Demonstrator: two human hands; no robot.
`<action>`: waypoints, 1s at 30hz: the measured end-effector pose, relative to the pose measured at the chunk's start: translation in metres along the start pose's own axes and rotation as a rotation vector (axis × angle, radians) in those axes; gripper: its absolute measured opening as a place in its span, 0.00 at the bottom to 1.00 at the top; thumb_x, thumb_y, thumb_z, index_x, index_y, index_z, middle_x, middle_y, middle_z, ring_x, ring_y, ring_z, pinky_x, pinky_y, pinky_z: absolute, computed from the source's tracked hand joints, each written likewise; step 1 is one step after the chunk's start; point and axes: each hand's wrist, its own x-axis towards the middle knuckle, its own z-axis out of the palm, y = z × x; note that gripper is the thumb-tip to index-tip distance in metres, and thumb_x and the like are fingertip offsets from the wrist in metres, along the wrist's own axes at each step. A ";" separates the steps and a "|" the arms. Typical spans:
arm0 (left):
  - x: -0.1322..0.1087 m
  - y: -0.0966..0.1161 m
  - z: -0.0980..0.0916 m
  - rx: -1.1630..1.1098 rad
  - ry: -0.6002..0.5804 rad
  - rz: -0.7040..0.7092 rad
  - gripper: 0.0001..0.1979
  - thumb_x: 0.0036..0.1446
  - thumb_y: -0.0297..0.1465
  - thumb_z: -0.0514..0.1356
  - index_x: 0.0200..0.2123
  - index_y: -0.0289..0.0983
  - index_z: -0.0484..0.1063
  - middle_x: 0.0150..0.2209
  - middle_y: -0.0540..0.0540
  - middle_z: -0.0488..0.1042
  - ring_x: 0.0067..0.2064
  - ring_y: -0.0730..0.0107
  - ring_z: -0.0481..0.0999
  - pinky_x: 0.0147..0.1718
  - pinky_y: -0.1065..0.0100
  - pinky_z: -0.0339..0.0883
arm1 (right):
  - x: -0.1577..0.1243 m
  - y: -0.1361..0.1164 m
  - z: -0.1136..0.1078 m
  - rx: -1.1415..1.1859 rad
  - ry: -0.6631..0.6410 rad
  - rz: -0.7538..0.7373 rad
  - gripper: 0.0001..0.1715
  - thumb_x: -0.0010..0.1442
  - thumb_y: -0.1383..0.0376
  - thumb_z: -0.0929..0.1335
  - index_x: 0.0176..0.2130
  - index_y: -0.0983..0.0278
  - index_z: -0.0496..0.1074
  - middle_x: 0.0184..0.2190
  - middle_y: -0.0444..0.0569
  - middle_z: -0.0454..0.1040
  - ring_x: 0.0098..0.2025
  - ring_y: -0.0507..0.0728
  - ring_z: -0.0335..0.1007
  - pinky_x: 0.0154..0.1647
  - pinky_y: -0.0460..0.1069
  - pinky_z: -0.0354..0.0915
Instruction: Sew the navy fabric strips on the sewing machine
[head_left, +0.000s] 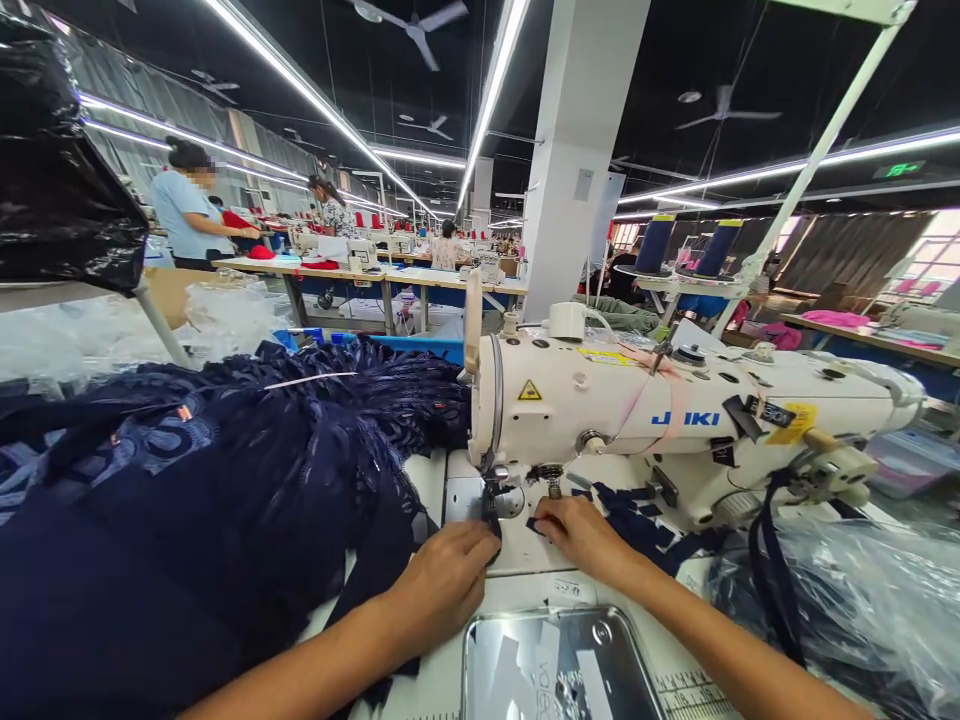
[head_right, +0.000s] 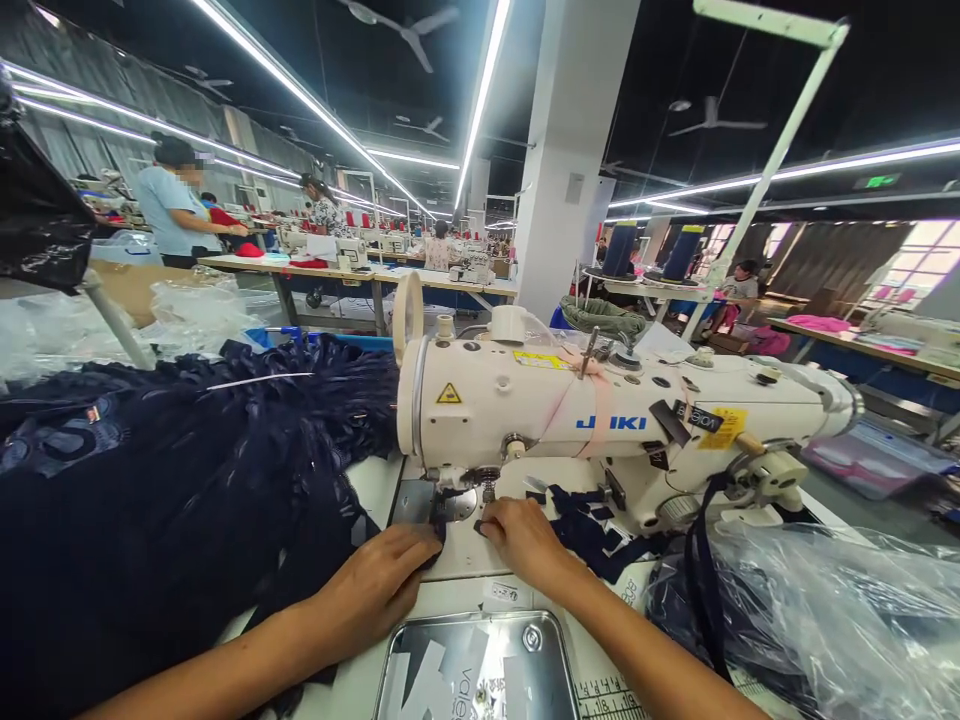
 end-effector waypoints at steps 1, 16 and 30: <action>-0.004 0.001 0.000 -0.016 0.015 0.016 0.17 0.51 0.18 0.48 0.43 0.34 0.65 0.45 0.42 0.69 0.48 0.64 0.66 0.48 0.64 0.61 | 0.001 0.000 0.001 0.039 -0.013 0.015 0.07 0.56 0.69 0.63 0.30 0.64 0.69 0.27 0.45 0.72 0.31 0.54 0.67 0.32 0.47 0.57; -0.013 0.004 0.005 0.106 -0.059 0.103 0.20 0.50 0.17 0.49 0.47 0.32 0.66 0.48 0.39 0.68 0.50 0.60 0.65 0.50 0.61 0.61 | 0.013 0.000 0.035 0.012 0.237 -0.326 0.04 0.58 0.70 0.61 0.33 0.64 0.64 0.32 0.49 0.69 0.35 0.56 0.64 0.36 0.51 0.62; -0.006 0.004 0.004 0.253 -0.149 0.133 0.09 0.53 0.21 0.52 0.38 0.30 0.66 0.53 0.34 0.62 0.48 0.57 0.65 0.46 0.59 0.62 | 0.035 -0.006 0.029 0.267 -0.027 -0.267 0.08 0.57 0.69 0.61 0.26 0.63 0.62 0.24 0.42 0.65 0.28 0.52 0.61 0.32 0.47 0.59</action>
